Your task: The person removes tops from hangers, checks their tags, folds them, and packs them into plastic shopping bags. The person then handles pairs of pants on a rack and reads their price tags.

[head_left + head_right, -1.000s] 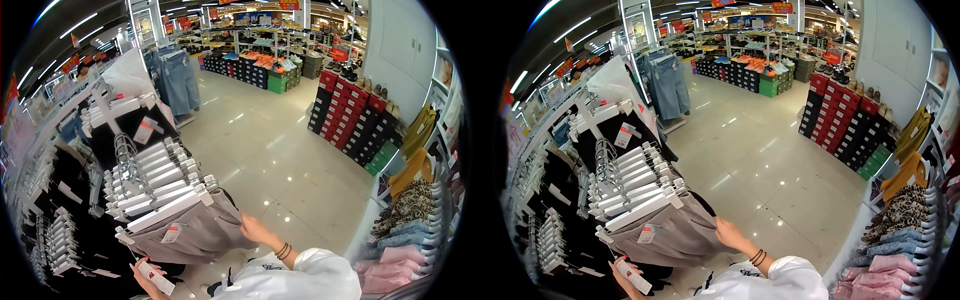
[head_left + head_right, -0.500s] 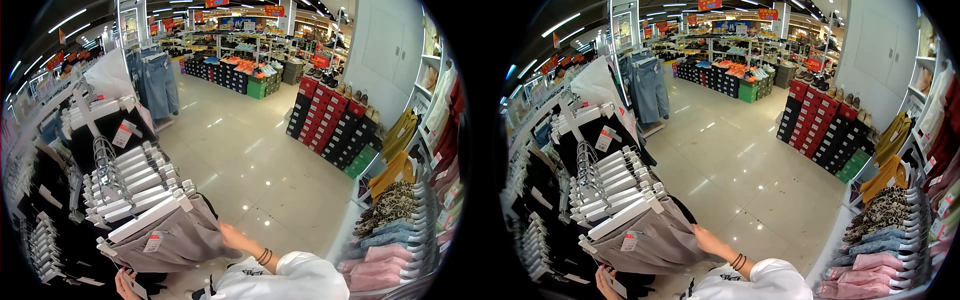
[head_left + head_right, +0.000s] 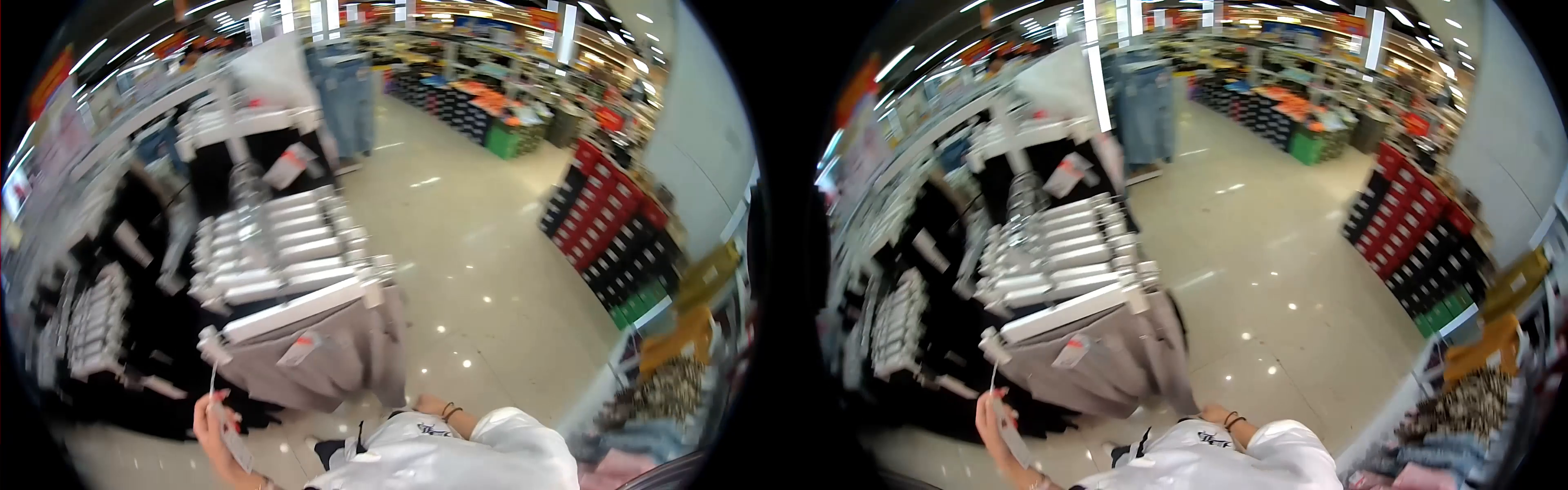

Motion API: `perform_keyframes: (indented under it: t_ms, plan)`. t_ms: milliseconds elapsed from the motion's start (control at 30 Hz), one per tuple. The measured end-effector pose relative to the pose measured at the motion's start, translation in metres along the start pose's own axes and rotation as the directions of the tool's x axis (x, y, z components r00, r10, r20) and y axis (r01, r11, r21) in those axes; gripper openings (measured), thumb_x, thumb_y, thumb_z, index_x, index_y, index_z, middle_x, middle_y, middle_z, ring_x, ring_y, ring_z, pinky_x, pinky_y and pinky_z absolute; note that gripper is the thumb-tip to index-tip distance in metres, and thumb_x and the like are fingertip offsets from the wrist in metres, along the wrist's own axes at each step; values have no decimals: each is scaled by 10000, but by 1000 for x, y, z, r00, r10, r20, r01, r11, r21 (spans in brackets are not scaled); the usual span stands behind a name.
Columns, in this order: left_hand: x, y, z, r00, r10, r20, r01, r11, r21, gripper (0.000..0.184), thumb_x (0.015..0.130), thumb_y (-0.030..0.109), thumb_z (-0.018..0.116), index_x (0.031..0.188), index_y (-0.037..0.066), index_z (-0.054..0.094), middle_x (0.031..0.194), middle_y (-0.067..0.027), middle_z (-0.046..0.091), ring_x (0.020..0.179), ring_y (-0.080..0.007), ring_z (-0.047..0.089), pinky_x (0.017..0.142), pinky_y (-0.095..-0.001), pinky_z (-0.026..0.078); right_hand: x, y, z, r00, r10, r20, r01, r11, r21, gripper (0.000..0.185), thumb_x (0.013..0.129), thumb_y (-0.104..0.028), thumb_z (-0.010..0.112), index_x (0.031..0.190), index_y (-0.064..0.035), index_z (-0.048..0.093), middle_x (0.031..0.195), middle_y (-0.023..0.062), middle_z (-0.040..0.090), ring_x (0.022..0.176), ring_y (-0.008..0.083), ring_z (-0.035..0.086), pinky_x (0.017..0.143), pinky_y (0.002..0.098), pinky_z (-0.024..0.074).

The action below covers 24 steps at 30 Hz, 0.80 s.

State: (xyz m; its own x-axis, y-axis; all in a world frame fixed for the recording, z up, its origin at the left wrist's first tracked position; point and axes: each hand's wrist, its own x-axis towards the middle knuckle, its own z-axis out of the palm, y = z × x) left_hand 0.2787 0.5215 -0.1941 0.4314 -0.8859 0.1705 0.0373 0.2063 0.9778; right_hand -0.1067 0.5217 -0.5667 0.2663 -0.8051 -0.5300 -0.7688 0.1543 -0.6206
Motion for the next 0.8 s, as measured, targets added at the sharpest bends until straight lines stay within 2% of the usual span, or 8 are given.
perform_keyframes:
  t_ms: [33,100,200,433,533,600,667,800]
  plan:
    - [-3,9,1,999,21,50,-19,999,-35,433,791,314,581,1046,-32,531,697,-61,558,511,-78,462,467,-198,369,8,32,22,990,6,141,12,992,-125,373,783,-334,542,768,21,654,862,241,618,802,395,594,731,464,445]
    - [-5,17,-13,986,-5,166,15,998,-60,509,779,305,605,1134,-45,503,807,-108,592,532,-84,473,462,-201,379,-10,36,18,922,328,204,-344,938,50,418,762,-405,565,917,-28,657,884,202,637,810,297,624,725,425,469]
    - [-7,8,-13,977,4,213,47,972,-232,492,813,265,580,1181,-41,468,1047,-187,568,522,-74,455,428,-175,359,-1,70,15,942,287,172,-307,946,103,379,788,-371,553,915,-28,650,870,185,635,779,274,620,698,393,477]
    - [-11,-17,-12,940,-108,324,323,589,-741,425,873,132,508,1252,-21,394,1088,-128,518,536,-45,390,379,-133,310,52,89,-16,966,227,121,-257,860,440,292,847,-291,524,909,-28,632,837,145,632,708,221,613,634,317,497]
    - [-13,-26,-13,916,-106,386,387,483,-786,490,915,207,475,1304,-40,309,1080,-151,475,559,-53,351,385,-136,340,95,79,-36,986,93,139,-162,752,640,258,873,-257,512,907,-28,624,822,128,631,677,198,609,606,284,505]
    - [-14,-31,-11,912,-160,377,408,432,-804,475,928,225,450,1308,-25,313,1071,-146,475,558,-53,350,369,-146,337,27,-77,-91,968,-195,160,70,816,573,226,882,-197,524,915,9,611,801,94,626,643,141,587,575,261,492]
    - [-16,-34,-9,910,-196,365,414,398,-819,463,939,241,427,1311,-12,316,1066,-143,473,557,-53,351,356,-153,330,28,-126,-111,843,-476,251,254,764,594,341,856,-127,573,1165,-4,496,1054,101,558,818,145,583,702,278,503]
    - [-17,-35,-4,917,-211,337,397,420,-816,450,950,267,396,1303,-5,330,1053,-135,467,530,-51,347,342,-157,309,22,-221,-122,784,-522,-336,619,619,483,432,834,-97,588,1218,19,428,1035,95,556,774,112,564,679,237,501]
